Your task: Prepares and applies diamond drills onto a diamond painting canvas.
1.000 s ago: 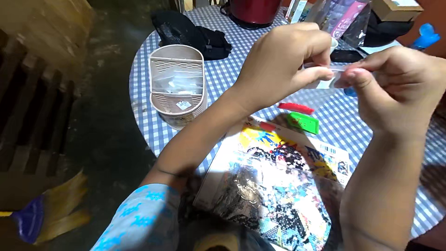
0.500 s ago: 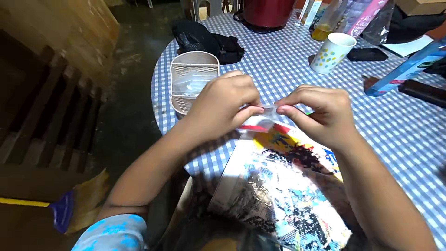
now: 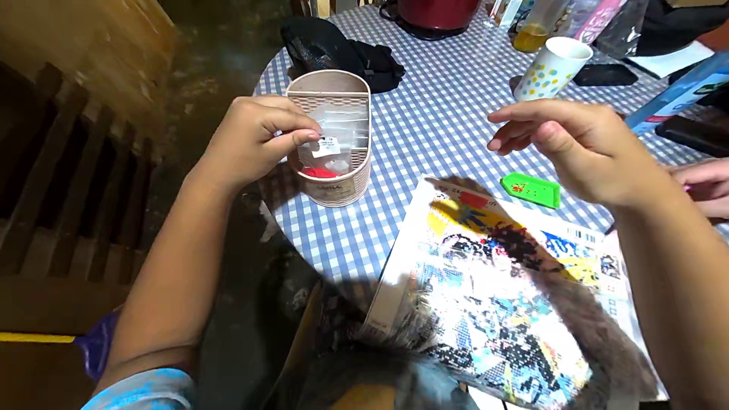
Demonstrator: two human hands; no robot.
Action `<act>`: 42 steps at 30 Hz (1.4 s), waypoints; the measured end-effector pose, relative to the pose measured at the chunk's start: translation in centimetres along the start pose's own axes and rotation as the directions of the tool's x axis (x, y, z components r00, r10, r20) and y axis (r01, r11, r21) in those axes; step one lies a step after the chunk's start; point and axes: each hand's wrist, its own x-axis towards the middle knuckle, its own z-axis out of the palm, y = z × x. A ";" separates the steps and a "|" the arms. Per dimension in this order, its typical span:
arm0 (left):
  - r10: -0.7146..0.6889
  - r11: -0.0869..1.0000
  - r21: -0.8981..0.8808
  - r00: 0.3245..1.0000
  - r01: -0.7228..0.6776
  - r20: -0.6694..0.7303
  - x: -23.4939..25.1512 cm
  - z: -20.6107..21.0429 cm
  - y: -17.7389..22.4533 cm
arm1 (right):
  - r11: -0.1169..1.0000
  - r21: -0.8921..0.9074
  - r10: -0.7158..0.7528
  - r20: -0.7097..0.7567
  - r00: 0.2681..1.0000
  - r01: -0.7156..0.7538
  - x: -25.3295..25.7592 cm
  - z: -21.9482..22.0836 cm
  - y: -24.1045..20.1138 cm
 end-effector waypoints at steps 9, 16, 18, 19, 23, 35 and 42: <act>-0.005 1.000 0.027 0.998 0.006 -0.058 -2.0 1.0 -0.9 | 0.982 -0.049 0.187 0.061 0.980 -0.184 -3.7 -1.2 0.7; 0.054 0.993 -0.105 0.996 -0.046 0.075 -1.8 1.0 -2.2 | 0.932 -0.076 0.360 0.062 0.931 -0.356 -7.9 -1.9 1.2; 0.021 1.000 -0.009 0.996 -0.020 0.092 -1.2 0.9 -2.3 | 0.917 -0.081 0.396 0.058 0.916 -0.391 -8.4 -1.9 1.4; 0.000 0.999 0.045 0.992 -0.006 0.129 -0.8 0.8 -2.3 | 0.914 -0.084 0.401 0.059 0.914 -0.396 -8.6 -1.9 1.6; -0.064 0.984 0.176 0.955 0.013 0.288 0.8 0.8 -1.8 | 0.910 -0.144 0.403 0.084 0.911 -0.389 -8.5 -1.6 1.9; -0.143 0.942 0.302 0.989 0.145 -0.029 2.1 -1.3 -2.1 | 0.905 -0.194 0.406 0.130 0.904 -0.379 -8.1 -0.9 2.4; -0.125 0.947 0.292 0.991 0.131 -0.039 2.3 -0.5 -2.5 | 0.904 -0.209 0.409 0.166 0.897 -0.373 -7.7 -0.9 1.5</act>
